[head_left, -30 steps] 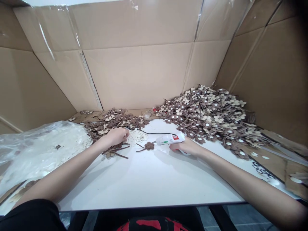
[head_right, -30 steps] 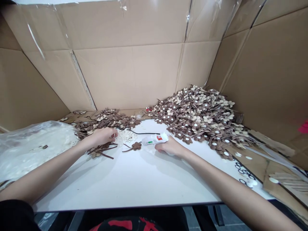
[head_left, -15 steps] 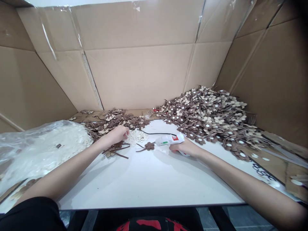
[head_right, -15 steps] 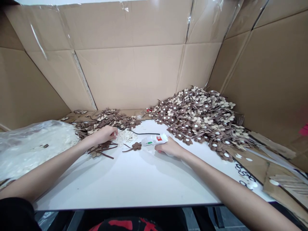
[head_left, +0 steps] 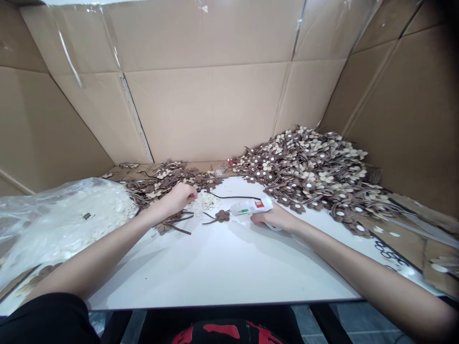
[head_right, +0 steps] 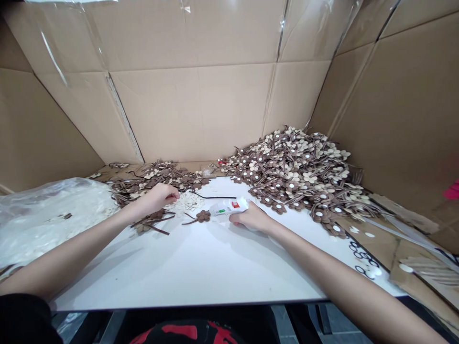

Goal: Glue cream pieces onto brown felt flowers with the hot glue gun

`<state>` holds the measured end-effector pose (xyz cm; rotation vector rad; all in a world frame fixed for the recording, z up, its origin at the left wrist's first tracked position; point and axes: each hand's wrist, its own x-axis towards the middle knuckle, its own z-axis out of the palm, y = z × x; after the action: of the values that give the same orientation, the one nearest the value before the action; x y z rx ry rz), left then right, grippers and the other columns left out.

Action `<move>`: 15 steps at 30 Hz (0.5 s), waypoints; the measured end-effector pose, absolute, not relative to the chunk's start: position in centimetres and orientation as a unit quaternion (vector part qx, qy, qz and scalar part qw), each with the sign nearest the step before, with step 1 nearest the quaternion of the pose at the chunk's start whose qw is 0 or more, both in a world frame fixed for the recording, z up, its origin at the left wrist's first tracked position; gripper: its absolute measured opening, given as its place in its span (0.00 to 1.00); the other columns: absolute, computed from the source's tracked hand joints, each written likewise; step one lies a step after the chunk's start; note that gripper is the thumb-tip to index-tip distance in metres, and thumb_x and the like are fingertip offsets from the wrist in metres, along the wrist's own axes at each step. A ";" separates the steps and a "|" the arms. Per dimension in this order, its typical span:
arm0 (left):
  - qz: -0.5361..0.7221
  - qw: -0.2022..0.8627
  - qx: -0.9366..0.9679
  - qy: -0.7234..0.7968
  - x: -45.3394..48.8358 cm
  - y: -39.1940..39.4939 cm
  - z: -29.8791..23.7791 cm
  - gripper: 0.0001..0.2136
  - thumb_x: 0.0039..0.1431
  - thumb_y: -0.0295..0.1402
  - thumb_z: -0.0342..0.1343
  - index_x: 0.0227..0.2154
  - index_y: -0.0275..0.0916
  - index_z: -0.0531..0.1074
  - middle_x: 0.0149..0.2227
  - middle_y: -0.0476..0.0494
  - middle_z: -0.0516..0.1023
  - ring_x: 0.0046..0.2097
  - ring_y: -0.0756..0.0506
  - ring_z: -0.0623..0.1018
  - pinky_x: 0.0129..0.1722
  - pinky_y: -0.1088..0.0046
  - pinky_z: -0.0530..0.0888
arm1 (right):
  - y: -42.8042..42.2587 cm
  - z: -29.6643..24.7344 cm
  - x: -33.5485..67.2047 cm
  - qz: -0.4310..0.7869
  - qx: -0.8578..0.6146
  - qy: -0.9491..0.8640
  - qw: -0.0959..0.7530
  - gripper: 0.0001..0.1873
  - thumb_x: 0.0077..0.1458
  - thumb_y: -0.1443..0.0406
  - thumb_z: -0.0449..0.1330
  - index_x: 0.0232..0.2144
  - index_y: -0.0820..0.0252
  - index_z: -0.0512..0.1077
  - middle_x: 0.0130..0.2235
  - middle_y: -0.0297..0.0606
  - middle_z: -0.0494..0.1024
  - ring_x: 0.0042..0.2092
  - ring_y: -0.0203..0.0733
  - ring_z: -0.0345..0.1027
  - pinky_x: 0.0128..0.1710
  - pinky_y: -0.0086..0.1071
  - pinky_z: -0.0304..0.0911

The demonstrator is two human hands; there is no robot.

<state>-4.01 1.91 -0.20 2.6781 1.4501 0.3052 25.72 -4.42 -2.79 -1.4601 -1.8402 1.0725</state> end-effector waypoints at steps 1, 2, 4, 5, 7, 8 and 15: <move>0.106 0.046 0.876 0.469 -3.9 1.8 -0.2 0.07 0.49 0.24 0.49 0.26 0.34 0.72 0.24 0.47 0.75 0.26 0.51 0.71 0.27 0.80 0.62 | -4.4 -2.8 25.8 0.397 -0.542 -0.687 0.276 0.04 0.35 0.68 0.55 0.15 0.61 0.64 0.18 0.29 0.65 0.20 0.32 0.55 0.18 0.26 0.49; 0.113 0.051 0.878 0.463 -3.7 1.6 -0.3 0.06 0.49 0.25 0.50 0.26 0.35 0.72 0.24 0.47 0.74 0.25 0.51 0.71 0.26 0.80 0.62 | -4.3 -2.9 25.8 0.397 -0.540 -0.689 0.275 0.03 0.35 0.68 0.56 0.15 0.61 0.64 0.18 0.29 0.66 0.20 0.31 0.55 0.18 0.26 0.49; 0.124 0.055 0.883 0.450 -3.5 1.1 -0.3 0.06 0.50 0.25 0.50 0.26 0.35 0.72 0.22 0.48 0.73 0.24 0.52 0.69 0.25 0.80 0.61 | -4.2 -2.9 25.8 0.398 -0.535 -0.692 0.276 0.03 0.35 0.68 0.56 0.15 0.61 0.64 0.18 0.30 0.66 0.20 0.31 0.55 0.18 0.26 0.49; 0.127 0.055 0.885 0.445 -3.3 0.9 -0.3 0.05 0.50 0.26 0.50 0.26 0.35 0.72 0.22 0.49 0.72 0.24 0.52 0.69 0.25 0.80 0.60 | -4.2 -3.0 25.8 0.397 -0.533 -0.694 0.276 0.03 0.35 0.67 0.56 0.16 0.61 0.64 0.19 0.30 0.66 0.20 0.31 0.55 0.18 0.26 0.49; 0.127 0.057 0.886 0.442 -3.0 0.4 -0.2 0.06 0.51 0.26 0.50 0.25 0.35 0.71 0.22 0.49 0.72 0.24 0.52 0.68 0.25 0.80 0.59 | -4.2 -2.9 25.8 0.394 -0.532 -0.697 0.275 0.03 0.35 0.67 0.56 0.16 0.61 0.64 0.19 0.30 0.66 0.20 0.31 0.55 0.18 0.26 0.49; 0.126 0.058 0.886 0.443 -2.8 0.2 -0.1 0.06 0.52 0.27 0.50 0.25 0.35 0.71 0.22 0.49 0.72 0.24 0.52 0.68 0.25 0.80 0.59 | -4.2 -2.9 25.7 0.393 -0.533 -0.697 0.275 0.03 0.36 0.67 0.56 0.15 0.61 0.64 0.18 0.30 0.66 0.20 0.31 0.55 0.18 0.26 0.49; 0.120 0.055 0.889 0.439 -2.7 -0.3 -0.1 0.07 0.53 0.29 0.50 0.26 0.36 0.72 0.22 0.49 0.72 0.24 0.52 0.68 0.25 0.80 0.59 | -4.3 -2.9 25.9 0.397 -0.541 -0.687 0.280 0.03 0.35 0.67 0.56 0.16 0.61 0.64 0.19 0.29 0.66 0.20 0.31 0.54 0.18 0.26 0.48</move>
<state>-2.67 -0.29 -0.08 2.6994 1.3324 0.3630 25.93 -4.30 -2.95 -1.4502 -1.8419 1.0638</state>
